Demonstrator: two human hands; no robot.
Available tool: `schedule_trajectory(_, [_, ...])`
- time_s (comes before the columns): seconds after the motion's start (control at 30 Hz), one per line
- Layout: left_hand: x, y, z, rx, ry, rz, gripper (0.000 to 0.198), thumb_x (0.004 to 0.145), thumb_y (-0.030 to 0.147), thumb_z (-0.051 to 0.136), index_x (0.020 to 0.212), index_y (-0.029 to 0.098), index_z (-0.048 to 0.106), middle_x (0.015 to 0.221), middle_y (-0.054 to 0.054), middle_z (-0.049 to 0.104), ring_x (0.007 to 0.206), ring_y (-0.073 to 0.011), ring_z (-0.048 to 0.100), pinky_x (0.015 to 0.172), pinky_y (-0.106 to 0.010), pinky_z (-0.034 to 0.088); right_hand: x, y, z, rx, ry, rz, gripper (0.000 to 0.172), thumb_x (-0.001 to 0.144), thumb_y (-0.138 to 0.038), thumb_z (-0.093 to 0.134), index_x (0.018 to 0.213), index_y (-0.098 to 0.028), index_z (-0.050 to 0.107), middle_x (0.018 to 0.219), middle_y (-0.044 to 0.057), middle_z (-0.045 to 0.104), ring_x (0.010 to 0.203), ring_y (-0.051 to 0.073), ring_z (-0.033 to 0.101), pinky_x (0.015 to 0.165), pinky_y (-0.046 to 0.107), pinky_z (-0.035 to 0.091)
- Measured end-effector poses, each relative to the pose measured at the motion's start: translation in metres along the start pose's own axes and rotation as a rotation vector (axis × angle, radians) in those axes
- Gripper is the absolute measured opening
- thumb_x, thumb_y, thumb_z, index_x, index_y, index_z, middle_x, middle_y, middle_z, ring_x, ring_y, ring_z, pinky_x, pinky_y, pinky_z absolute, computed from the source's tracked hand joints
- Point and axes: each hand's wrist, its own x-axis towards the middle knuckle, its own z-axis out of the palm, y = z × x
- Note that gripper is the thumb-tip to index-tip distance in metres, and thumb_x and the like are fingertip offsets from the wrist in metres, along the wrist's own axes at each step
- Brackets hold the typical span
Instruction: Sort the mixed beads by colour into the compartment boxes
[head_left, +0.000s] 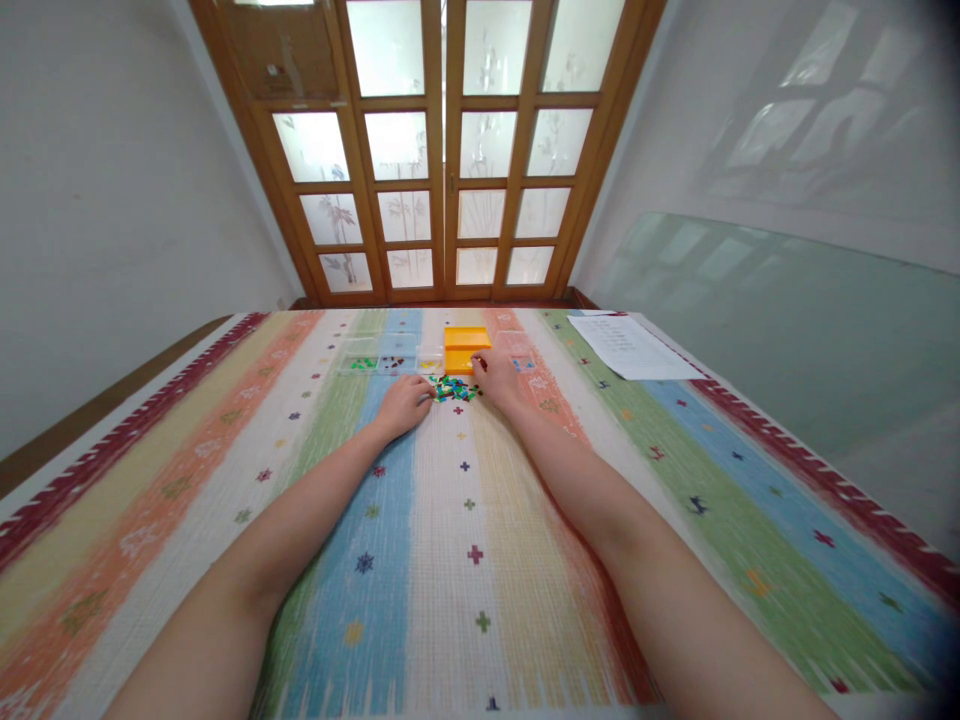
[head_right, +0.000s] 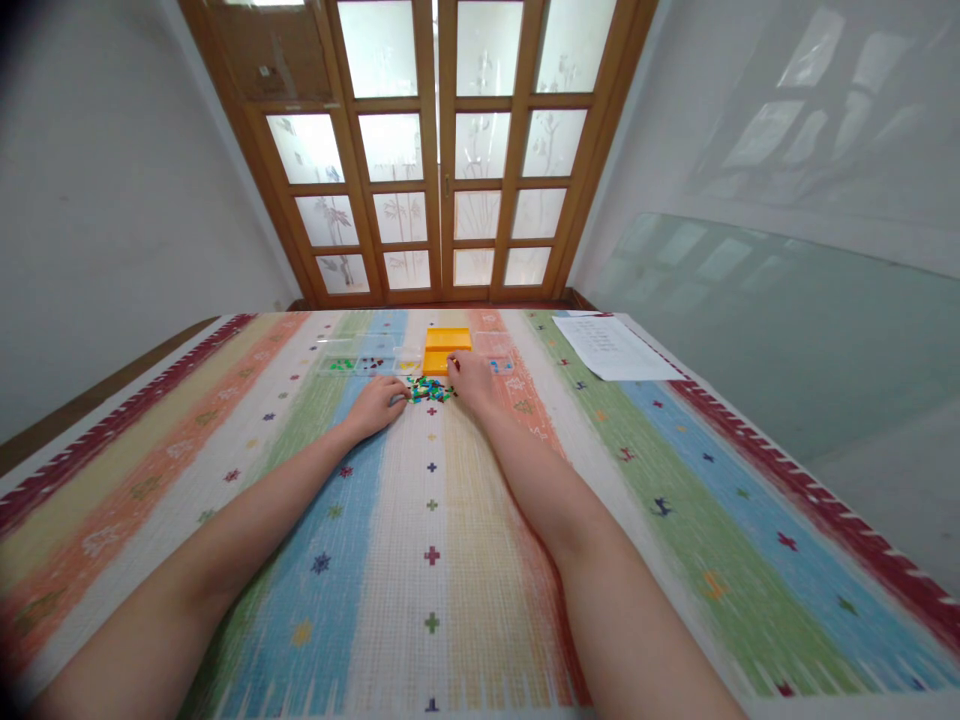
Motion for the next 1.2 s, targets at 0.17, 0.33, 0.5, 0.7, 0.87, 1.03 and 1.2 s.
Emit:
schedule_trajectory(0.17, [0.0,-0.001,0.0,0.032,-0.005,-0.002,0.021,0.089,0.018,0.062,0.1,0.023,0.079,0.106,-0.01,0.071,0.104,-0.0279,0.061,0.101,-0.044,0.047,-0.005,-0.014,0.003,0.011,-0.087,-0.126,0.022,0.1,-0.024,0.056,0.098,-0.019,0.077,0.096,0.009,0.076,0.086,0.021,0.065,0.08,0.031,0.044])
schedule_trajectory(0.33, [0.0,-0.004,0.001,0.044,0.002,-0.024,0.025,0.086,0.015,0.061,0.101,0.023,0.079,0.106,-0.01,0.072,0.105,-0.0286,0.062,0.103,-0.045,0.046,-0.01,-0.022,0.003,0.029,-0.164,-0.224,0.02,0.101,-0.027,0.059,0.098,-0.02,0.077,0.097,0.008,0.077,0.089,0.021,0.066,0.082,0.03,0.044])
schedule_trajectory(0.5, [0.0,-0.007,0.001,0.034,0.018,-0.039,0.027,0.084,0.014,0.061,0.1,0.024,0.08,0.104,-0.01,0.072,0.104,-0.029,0.062,0.104,-0.045,0.046,-0.011,-0.025,0.002,0.026,-0.208,-0.262,0.018,0.101,-0.025,0.06,0.101,-0.02,0.078,0.1,0.007,0.078,0.093,0.02,0.067,0.086,0.03,0.044])
schedule_trajectory(0.7, [0.0,-0.009,0.0,0.017,0.034,-0.076,0.019,0.084,0.018,0.064,0.093,0.024,0.08,0.097,-0.009,0.071,0.102,-0.0293,0.061,0.1,-0.043,0.047,-0.011,-0.026,0.001,0.01,-0.218,-0.266,0.019,0.102,-0.025,0.059,0.101,-0.02,0.078,0.1,0.007,0.078,0.093,0.02,0.067,0.086,0.03,0.045])
schedule_trajectory(0.87, [0.0,-0.008,-0.001,0.022,0.034,-0.067,0.016,0.084,0.02,0.066,0.091,0.024,0.079,0.096,-0.01,0.071,0.1,-0.0292,0.061,0.097,-0.043,0.047,-0.012,-0.027,0.0,0.011,-0.233,-0.277,0.02,0.102,-0.025,0.059,0.102,-0.02,0.078,0.101,0.007,0.078,0.093,0.02,0.068,0.086,0.031,0.045])
schedule_trajectory(1.03, [0.0,-0.004,-0.003,0.068,0.021,-0.062,0.013,0.085,0.021,0.066,0.09,0.023,0.078,0.095,-0.009,0.071,0.098,-0.0283,0.062,0.094,-0.042,0.049,-0.012,-0.028,-0.002,0.018,-0.247,-0.286,0.019,0.101,-0.025,0.06,0.103,-0.02,0.078,0.102,0.007,0.078,0.094,0.02,0.068,0.087,0.03,0.045])
schedule_trajectory(1.2, [0.0,-0.001,-0.004,0.049,0.033,-0.06,0.011,0.086,0.021,0.067,0.088,0.023,0.077,0.094,-0.009,0.072,0.097,-0.0287,0.063,0.095,-0.042,0.049,-0.012,-0.028,-0.002,0.015,-0.252,-0.289,0.018,0.101,-0.025,0.06,0.102,-0.021,0.078,0.102,0.006,0.079,0.094,0.02,0.068,0.087,0.03,0.044])
